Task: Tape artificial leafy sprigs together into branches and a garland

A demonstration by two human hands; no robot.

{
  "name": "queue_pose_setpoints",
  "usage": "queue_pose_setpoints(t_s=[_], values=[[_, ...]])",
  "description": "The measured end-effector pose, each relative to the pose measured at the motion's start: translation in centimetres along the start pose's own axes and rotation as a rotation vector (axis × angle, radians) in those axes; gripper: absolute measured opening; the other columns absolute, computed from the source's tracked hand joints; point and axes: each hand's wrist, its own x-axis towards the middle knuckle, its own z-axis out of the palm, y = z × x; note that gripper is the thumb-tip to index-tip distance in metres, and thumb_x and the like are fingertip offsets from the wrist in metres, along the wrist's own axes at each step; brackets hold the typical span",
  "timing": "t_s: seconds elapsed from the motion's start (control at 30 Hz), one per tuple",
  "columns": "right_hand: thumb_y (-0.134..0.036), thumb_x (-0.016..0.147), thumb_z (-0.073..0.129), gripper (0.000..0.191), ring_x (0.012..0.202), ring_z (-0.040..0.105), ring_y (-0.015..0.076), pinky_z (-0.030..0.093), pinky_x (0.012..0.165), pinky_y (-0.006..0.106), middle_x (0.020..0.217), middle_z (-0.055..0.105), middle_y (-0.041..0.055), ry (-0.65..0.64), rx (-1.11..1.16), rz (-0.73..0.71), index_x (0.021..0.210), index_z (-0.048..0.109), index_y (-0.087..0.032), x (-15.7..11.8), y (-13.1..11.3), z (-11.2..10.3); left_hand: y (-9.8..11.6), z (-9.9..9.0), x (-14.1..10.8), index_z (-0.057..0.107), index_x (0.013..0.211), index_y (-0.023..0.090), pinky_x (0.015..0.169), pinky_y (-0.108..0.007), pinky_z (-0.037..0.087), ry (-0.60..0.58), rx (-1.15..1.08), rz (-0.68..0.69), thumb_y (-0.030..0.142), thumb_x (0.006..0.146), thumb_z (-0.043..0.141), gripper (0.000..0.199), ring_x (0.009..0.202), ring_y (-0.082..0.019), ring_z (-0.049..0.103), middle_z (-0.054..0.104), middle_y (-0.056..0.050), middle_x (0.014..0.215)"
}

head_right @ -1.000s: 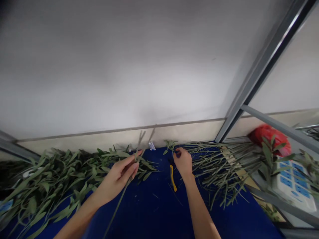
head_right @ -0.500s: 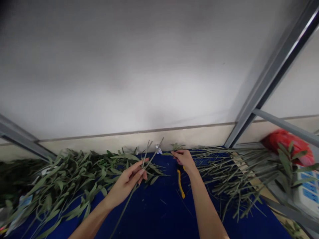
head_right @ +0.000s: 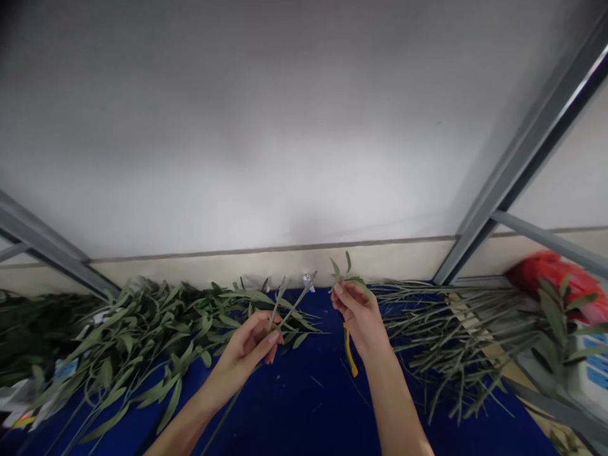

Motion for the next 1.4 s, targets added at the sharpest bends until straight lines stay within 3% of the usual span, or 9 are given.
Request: queue_pose_setpoints(t_s=[0.1, 0.2, 0.33, 0.47, 0.6, 0.77, 1.0, 1.2, 1.4], values=[[-0.051, 0.069, 0.088, 0.035, 0.078, 0.072, 0.0220, 0.057, 0.067, 0.034, 0.088, 0.077, 0.0061, -0.023, -0.160, -0.009, 0.082, 0.074, -0.022, 0.3, 0.7, 0.5, 0.6, 0.4, 0.1, 0.057, 0.083, 0.017, 0.055, -0.025, 0.047, 0.043, -0.128, -0.052, 0.049, 0.089, 0.074, 0.037, 0.059, -0.012, 0.062, 0.068, -0.003, 0.087], [-0.047, 0.067, 0.086, 0.032, 0.066, 0.070, 0.0238, 0.054, 0.062, 0.035, 0.074, 0.076, 0.0061, -0.013, -0.413, 0.006, 0.079, 0.074, -0.020, 0.8, 2.6, 0.3, 0.9, 0.5, 0.3, 0.053, 0.072, 0.017, 0.055, -0.023, 0.046, 0.117, -0.192, -0.060, 0.051, 0.089, 0.074, 0.044, 0.058, -0.012, 0.063, 0.070, -0.004, 0.078], [-0.030, 0.063, 0.083, 0.015, 0.056, 0.064, 0.0219, 0.045, 0.058, 0.032, 0.055, 0.067, 0.0012, 0.039, -0.791, -0.002, 0.065, 0.070, -0.023, 1.1, 5.5, -0.4, 0.2, -0.1, 1.2, 0.057, 0.097, 0.019, 0.052, -0.022, 0.043, 0.192, -0.286, -0.058, 0.056, 0.085, 0.076, 0.043, 0.054, -0.013, 0.061, 0.071, -0.003, 0.070], [-0.036, 0.062, 0.084, 0.028, 0.053, 0.059, 0.0201, 0.039, 0.056, 0.030, 0.051, 0.062, -0.0003, 0.072, -1.064, -0.036, 0.054, 0.059, -0.024, 1.7, 6.5, -0.4, -1.0, -0.9, 1.9, 0.059, 0.110, 0.016, 0.045, -0.019, 0.029, 0.243, -0.375, -0.069, 0.061, 0.081, 0.077, 0.057, 0.046, -0.008, 0.049, 0.071, -0.003, 0.069], [-0.059, 0.080, 0.069, 0.038, 0.065, 0.063, 0.0221, 0.042, 0.065, 0.031, 0.067, 0.068, 0.0041, 0.127, -1.216, -0.126, 0.068, 0.063, -0.023, 4.1, 6.6, 1.6, -1.2, -1.3, 1.8, 0.063, 0.114, 0.013, 0.048, -0.020, 0.028, 0.236, -0.435, -0.082, 0.054, 0.079, 0.082, 0.057, 0.048, -0.007, 0.045, 0.072, -0.006, 0.073], [-0.051, 0.076, 0.076, 0.032, 0.084, 0.068, 0.0289, 0.044, 0.070, 0.033, 0.087, 0.074, 0.0126, 0.130, -1.348, -0.159, 0.083, 0.074, -0.020, 7.2, 8.5, 4.6, -0.5, -1.5, 1.2, 0.068, 0.118, 0.013, 0.053, -0.022, 0.032, 0.220, -0.485, -0.082, 0.043, 0.076, 0.088, 0.056, 0.055, -0.009, 0.047, 0.072, -0.008, 0.077], [-0.039, 0.085, 0.065, 0.024, 0.099, 0.066, 0.0298, 0.046, 0.084, 0.036, 0.090, 0.074, 0.0137, 0.094, -1.301, -0.299, 0.069, 0.068, -0.021, 7.1, 10.1, 6.0, -1.1, -2.2, 0.7, 0.059, 0.143, 0.020, 0.066, -0.026, 0.042, 0.145, -0.751, -0.078, 0.055, 0.087, 0.073, 0.068, 0.076, -0.015, 0.055, 0.073, -0.015, 0.109], [-0.060, 0.092, 0.056, 0.040, 0.082, 0.067, 0.0260, 0.049, 0.082, 0.036, 0.087, 0.073, 0.0112, 0.053, -1.048, -0.402, 0.081, 0.062, -0.021, 4.5, 6.6, 4.7, -1.6, -2.0, 0.3, 0.063, 0.140, 0.025, 0.064, -0.022, 0.041, 0.237, -0.615, 0.000, 0.034, 0.078, 0.089, 0.068, 0.071, -0.011, 0.053, 0.071, -0.006, 0.096], [-0.070, 0.090, 0.057, 0.049, 0.066, 0.067, 0.0230, 0.053, 0.063, 0.032, 0.077, 0.072, 0.0061, -0.074, -0.664, -0.257, 0.102, 0.061, -0.023, -0.8, 2.5, 3.0, -0.4, -0.7, -0.4, 0.071, 0.112, 0.020, 0.073, -0.019, 0.047, 0.315, -0.498, -0.011, 0.025, 0.067, 0.096, 0.052, 0.080, -0.012, 0.063, 0.066, 0.001, 0.081]])
